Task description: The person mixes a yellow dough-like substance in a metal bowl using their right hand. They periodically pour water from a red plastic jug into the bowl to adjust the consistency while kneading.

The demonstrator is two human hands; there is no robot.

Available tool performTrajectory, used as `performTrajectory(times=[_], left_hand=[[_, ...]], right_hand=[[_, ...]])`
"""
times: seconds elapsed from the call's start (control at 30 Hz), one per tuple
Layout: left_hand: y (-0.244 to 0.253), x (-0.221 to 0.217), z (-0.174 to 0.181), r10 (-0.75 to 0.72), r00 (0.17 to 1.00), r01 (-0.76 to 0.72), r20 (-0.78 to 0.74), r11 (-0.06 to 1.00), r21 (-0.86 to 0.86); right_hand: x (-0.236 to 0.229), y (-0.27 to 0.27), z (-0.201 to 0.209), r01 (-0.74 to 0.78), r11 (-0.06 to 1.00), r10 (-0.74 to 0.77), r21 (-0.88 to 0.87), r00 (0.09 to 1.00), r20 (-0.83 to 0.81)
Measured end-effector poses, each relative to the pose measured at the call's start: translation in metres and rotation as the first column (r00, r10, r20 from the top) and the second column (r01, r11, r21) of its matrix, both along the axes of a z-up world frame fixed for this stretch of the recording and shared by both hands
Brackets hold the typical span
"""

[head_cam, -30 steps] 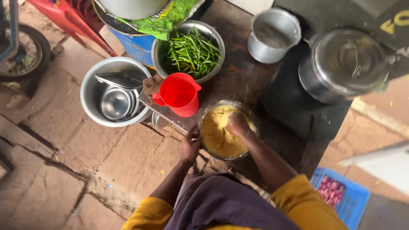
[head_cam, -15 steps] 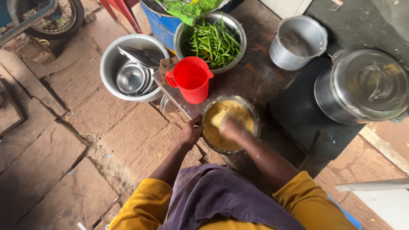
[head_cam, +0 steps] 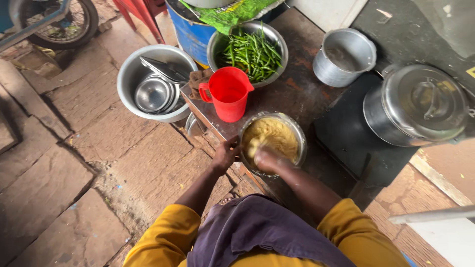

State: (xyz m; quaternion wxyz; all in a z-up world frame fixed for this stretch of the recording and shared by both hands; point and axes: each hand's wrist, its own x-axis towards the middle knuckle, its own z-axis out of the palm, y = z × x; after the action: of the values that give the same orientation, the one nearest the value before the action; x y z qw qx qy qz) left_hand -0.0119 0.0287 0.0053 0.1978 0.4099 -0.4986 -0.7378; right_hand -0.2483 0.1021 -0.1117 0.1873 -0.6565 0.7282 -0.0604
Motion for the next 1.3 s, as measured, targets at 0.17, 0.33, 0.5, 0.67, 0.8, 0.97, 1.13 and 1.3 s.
performTrajectory(times=[0.17,0.33,0.5,0.67,0.8,0.97,1.13,1.3], left_hand=[[-0.002,0.004,0.009,-0.043,0.997,0.040,-0.063,0.998,-0.045],[0.006,0.000,0.013,-0.026,0.998,0.031,0.050,0.994,-0.100],[0.007,-0.004,0.012,0.024,0.999,-0.021,0.041,0.998,-0.066],[0.006,-0.003,0.013,0.009,1.000,-0.009,-0.008,0.994,-0.107],[0.018,0.003,0.016,0.036,0.999,-0.035,0.014,0.998,-0.048],[0.020,-0.002,0.016,0.038,0.996,-0.036,0.080,0.999,-0.027],[0.016,0.004,0.010,0.045,0.999,-0.046,-0.020,0.998,-0.047],[0.018,0.001,0.010,0.038,0.999,-0.037,0.038,0.998,-0.043]], right_hand=[[-0.023,-0.030,0.033,0.084,0.977,-0.093,0.197,0.995,0.033],[-0.022,-0.028,0.062,0.167,0.973,-0.176,-0.161,0.983,-0.044],[0.013,-0.008,0.047,0.084,0.965,-0.110,0.247,0.989,0.095],[-0.027,-0.024,0.036,0.065,0.996,-0.072,-0.056,0.989,-0.126],[-0.024,0.000,0.022,0.172,0.985,-0.174,-0.027,0.981,-0.089],[-0.015,0.010,0.013,0.097,0.966,-0.092,0.241,0.995,-0.032],[-0.064,-0.009,0.026,0.201,0.979,-0.193,0.035,0.966,-0.173],[-0.038,0.020,0.015,0.053,0.991,-0.021,0.122,0.968,-0.249]])
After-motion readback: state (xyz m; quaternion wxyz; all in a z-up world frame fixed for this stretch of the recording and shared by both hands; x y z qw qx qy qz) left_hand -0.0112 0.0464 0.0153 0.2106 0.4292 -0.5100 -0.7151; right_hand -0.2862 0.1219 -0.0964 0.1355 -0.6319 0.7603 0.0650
